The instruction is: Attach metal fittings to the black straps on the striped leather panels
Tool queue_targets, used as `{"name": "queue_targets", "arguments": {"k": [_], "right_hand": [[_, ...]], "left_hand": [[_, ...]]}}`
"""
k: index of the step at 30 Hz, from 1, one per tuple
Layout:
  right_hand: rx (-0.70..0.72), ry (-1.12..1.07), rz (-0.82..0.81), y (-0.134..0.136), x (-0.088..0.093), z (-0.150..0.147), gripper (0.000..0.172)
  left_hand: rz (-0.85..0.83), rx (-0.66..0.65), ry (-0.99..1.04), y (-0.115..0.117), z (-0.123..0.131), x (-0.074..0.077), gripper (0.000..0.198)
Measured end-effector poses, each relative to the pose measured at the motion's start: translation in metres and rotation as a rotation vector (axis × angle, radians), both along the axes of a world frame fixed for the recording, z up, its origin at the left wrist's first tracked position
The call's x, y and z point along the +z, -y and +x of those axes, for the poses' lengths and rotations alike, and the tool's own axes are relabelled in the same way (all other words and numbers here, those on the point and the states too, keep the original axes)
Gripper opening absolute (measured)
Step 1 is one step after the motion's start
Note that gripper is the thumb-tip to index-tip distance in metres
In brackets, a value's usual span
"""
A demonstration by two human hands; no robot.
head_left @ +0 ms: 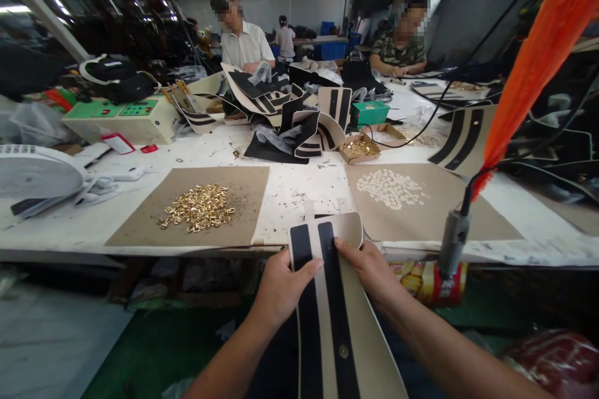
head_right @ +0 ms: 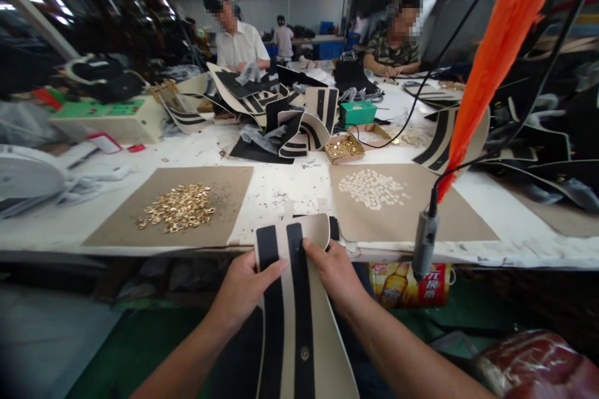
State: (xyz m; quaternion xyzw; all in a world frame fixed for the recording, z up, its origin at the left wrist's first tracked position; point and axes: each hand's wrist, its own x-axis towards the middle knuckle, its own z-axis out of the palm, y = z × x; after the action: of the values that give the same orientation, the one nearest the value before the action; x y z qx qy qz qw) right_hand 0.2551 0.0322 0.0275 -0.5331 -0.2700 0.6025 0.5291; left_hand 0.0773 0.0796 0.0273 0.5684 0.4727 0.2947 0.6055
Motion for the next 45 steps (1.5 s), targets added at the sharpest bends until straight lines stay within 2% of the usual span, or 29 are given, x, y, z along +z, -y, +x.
{"name": "queue_targets", "arguments": {"k": [3, 6, 10, 14, 20, 25, 29, 36, 45], "right_hand": [[0.092, 0.301, 0.061, -0.006, -0.005, 0.011, 0.037], [0.186, 0.544, 0.053, -0.006, -0.011, 0.02, 0.029], [0.241, 0.6, 0.035, 0.003, -0.027, 0.019, 0.021], [0.24, 0.609, 0.066, 0.002, -0.038, 0.013, 0.024], [0.182, 0.958, 0.071, -0.05, -0.026, 0.023, 0.03], [0.228, 1.204, 0.07, -0.083, -0.023, 0.026, 0.027], [0.265, 1.293, 0.012, -0.091, -0.024, 0.025, 0.029], [0.337, 1.386, -0.037, -0.098, -0.028, 0.026, 0.026], [0.316, 1.437, -0.091, -0.101, -0.033, 0.022, 0.023]], "left_hand": [[0.018, 0.015, -0.077, -0.011, 0.005, -0.006, 0.035], [-0.004, -0.013, -0.102, -0.016, 0.004, -0.017, 0.034], [-0.036, -0.088, -0.16, -0.009, -0.003, -0.029, 0.027], [-0.043, -0.104, -0.181, -0.012, -0.003, -0.027, 0.027], [0.165, -0.054, -0.41, -0.063, 0.014, -0.014, 0.024], [0.263, -0.037, -0.477, -0.093, 0.025, -0.023, 0.026], [0.229, -0.046, -0.454, -0.101, 0.029, -0.029, 0.025], [0.16, -0.103, -0.466, -0.108, 0.031, -0.029, 0.021], [0.151, -0.104, -0.47, -0.111, 0.034, -0.031, 0.015]]}}
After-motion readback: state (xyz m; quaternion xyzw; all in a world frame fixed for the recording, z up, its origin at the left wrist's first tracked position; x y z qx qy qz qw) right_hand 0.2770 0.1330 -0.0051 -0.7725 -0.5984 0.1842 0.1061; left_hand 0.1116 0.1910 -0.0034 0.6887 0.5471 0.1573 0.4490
